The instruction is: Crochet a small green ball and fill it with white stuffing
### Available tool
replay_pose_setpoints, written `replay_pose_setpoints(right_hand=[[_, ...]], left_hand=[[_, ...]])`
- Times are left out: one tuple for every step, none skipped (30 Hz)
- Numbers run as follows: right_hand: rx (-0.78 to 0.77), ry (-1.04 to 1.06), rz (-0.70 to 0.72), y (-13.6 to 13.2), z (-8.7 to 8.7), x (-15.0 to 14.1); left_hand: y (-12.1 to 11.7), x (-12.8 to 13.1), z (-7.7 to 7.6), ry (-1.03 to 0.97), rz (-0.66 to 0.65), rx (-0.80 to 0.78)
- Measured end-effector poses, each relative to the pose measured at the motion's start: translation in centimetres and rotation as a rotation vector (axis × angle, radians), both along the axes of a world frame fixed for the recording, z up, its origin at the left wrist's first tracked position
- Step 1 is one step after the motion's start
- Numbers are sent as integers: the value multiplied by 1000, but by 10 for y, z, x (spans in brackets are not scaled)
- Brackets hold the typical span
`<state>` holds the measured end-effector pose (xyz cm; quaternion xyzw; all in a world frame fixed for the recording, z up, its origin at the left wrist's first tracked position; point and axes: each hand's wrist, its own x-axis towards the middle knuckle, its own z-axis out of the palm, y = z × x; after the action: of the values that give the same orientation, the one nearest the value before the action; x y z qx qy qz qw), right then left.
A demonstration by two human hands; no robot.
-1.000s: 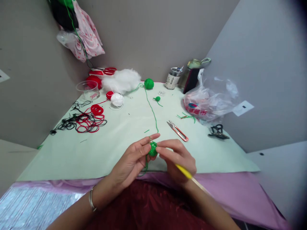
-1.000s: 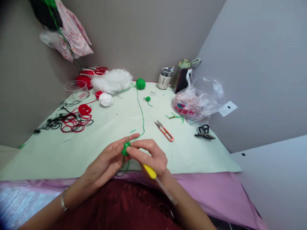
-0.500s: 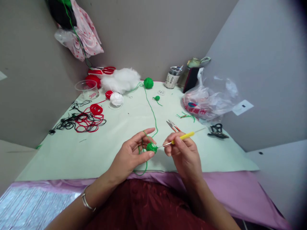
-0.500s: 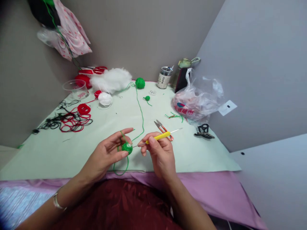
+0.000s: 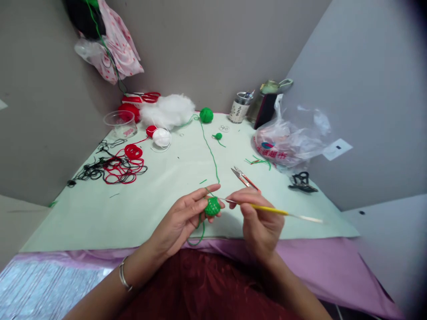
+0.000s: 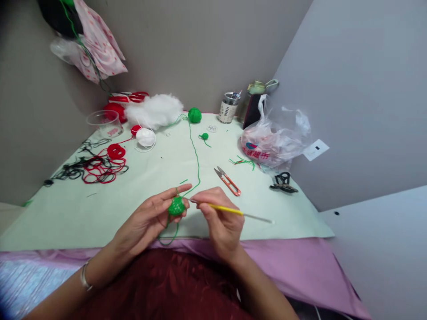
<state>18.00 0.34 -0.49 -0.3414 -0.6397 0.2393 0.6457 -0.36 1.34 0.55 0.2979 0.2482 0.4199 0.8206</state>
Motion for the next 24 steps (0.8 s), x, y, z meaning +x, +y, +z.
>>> replay_pose_setpoints(right_hand=[[-53,78,23,1,3,2],[-109,155,52,2,5,3],[-167,226,91,2,6,4],[-222,286,140,3,7,5],[-264,325,187,4,8,4],[-284,333,222,4,8,3],[-284,305,237,4,7,1],[-269,245,232,3,7,-1],[-239,170,215,2,6,-3],[-206,100,193,1,5,-4],[-184,50,175,0,4,-6],[-177,30,167,-1,2,-6],[-185,44,170,-1,1,-6],[-212,83,186,-1,0,-5],[-251,137,211,0,-2,-4],[-295,190,244,2,-3,-3],[-337,239,281,3,-3,-1],[-373,278,316,5,-4,0],[-402,304,346,6,-4,1],[-423,318,370,8,-3,2],[-437,321,385,9,-3,3],[-446,316,396,10,-2,4],[-448,304,405,10,-1,5],[-444,288,412,10,1,5]], left_hand=[[1,-2,1,-8,-10,11],[2,-2,1,-12,-23,25],[2,-3,1,-12,-34,42],[2,-3,0,-4,-40,59],[2,-2,0,13,-37,82],[1,-2,-2,40,-26,109],[1,-1,-3,74,-10,136],[1,0,-5,114,9,161],[0,1,-6,156,27,183],[0,1,-7,197,46,204],[1,1,-8,237,66,225],[1,2,-8,274,88,248],[1,2,-7,310,115,280],[2,1,-5,346,140,317],[2,1,-4,378,159,353],[2,1,-2,407,173,386],[2,1,0,432,181,416],[2,0,1,454,185,442],[2,0,2,472,188,461],[1,0,3,488,188,475],[1,0,3,504,189,488],[1,-1,3,518,190,498],[1,-1,2,531,189,508],[1,-1,2,542,189,519]])
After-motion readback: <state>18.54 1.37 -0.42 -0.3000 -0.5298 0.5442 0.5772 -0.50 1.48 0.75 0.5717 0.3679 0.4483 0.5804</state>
